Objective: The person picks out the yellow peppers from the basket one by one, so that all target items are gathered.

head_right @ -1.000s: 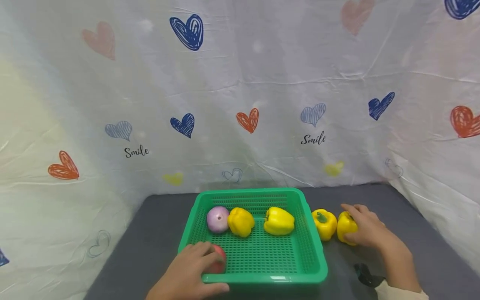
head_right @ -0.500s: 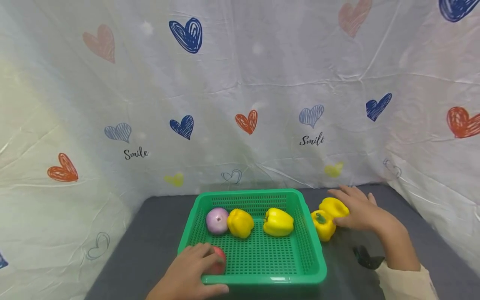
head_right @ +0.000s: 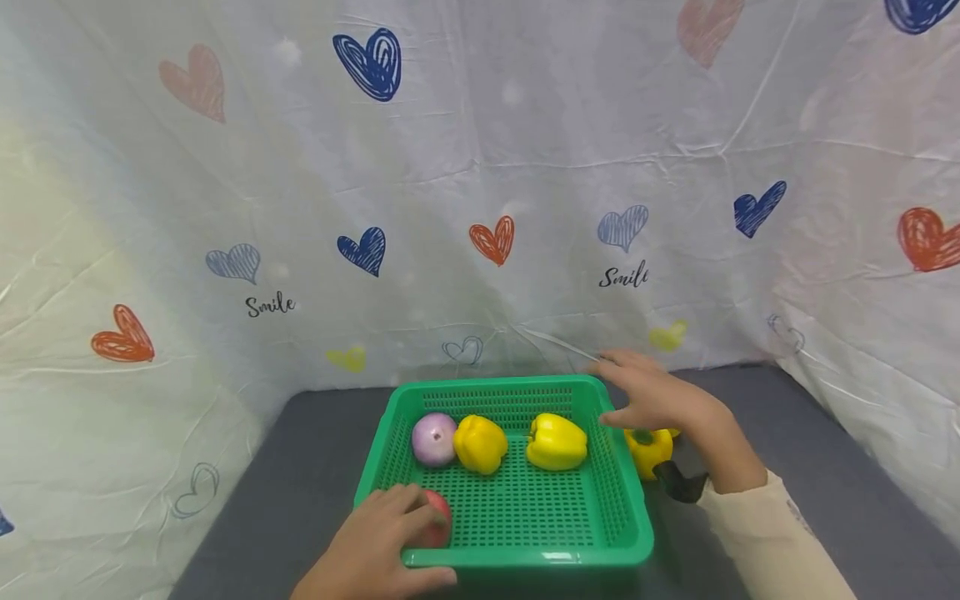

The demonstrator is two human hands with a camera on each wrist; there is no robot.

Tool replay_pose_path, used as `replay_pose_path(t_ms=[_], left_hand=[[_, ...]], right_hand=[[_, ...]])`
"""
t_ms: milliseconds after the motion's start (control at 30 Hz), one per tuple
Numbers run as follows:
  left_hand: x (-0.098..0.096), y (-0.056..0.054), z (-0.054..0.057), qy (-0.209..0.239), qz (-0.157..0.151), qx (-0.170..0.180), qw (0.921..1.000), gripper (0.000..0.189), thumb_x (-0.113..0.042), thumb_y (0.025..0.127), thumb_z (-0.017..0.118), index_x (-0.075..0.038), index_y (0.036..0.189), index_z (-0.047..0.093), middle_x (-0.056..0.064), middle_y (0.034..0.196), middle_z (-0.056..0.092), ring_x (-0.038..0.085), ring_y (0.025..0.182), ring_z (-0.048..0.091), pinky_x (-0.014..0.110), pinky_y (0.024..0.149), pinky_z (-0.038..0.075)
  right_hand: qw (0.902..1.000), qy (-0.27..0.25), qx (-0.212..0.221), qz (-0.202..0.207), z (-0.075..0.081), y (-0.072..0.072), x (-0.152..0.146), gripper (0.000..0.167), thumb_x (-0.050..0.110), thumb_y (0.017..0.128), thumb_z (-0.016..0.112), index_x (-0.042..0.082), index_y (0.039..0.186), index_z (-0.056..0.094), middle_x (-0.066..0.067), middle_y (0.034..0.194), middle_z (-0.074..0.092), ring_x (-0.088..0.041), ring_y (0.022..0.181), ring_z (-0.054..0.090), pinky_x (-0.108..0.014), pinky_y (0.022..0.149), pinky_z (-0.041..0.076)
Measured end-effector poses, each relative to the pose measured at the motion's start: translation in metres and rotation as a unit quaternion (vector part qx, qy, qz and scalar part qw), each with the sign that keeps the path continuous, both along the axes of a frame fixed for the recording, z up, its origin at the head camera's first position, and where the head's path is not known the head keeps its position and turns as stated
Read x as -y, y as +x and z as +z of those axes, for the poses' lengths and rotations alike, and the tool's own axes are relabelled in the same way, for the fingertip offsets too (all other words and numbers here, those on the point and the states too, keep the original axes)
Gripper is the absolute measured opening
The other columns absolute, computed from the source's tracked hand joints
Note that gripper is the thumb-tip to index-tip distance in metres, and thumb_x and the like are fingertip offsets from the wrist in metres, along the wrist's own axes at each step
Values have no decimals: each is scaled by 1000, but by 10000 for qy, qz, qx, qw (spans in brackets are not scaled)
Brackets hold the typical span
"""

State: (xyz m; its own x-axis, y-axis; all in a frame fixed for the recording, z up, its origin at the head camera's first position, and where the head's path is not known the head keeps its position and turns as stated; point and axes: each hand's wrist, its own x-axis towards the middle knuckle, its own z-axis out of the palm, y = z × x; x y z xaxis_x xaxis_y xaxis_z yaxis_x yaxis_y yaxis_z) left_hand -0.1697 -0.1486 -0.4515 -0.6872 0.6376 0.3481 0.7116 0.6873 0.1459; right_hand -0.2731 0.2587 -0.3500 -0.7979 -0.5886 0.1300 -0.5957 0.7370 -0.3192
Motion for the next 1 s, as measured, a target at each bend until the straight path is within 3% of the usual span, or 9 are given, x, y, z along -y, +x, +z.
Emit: replay_pose_path(t_ms=[367,633,1000], left_hand=[[-2,0,-1,-21,-67,-111,9999,51,-75,87,56,-28,103,68,-16,95,47,2,80,42,25,69,36],[-2,2,-2,-25,-37,-30,10000,50,-76,87,55,-29,101,67,-16,93,45,3,79,40,23,68,33],[-1,0,-1,-26,24,-108,9999,51,-76,86,56,-29,102,67,-17,92,45,2,78,40,28,69,37]], right_hand=[[9971,399,499,421,-3,-18,33,63,20,89,78,2,143,51,-26,146,43,-50,133,40,-63,99,40],[9900,784,1110,369,-4,-30,50,64,21,89,78,6,144,51,-20,146,47,-43,132,45,-58,99,43],[9814,1101,1498,482,-12,-45,72,71,19,84,83,5,145,50,-15,146,49,-40,132,46,-54,101,43]])
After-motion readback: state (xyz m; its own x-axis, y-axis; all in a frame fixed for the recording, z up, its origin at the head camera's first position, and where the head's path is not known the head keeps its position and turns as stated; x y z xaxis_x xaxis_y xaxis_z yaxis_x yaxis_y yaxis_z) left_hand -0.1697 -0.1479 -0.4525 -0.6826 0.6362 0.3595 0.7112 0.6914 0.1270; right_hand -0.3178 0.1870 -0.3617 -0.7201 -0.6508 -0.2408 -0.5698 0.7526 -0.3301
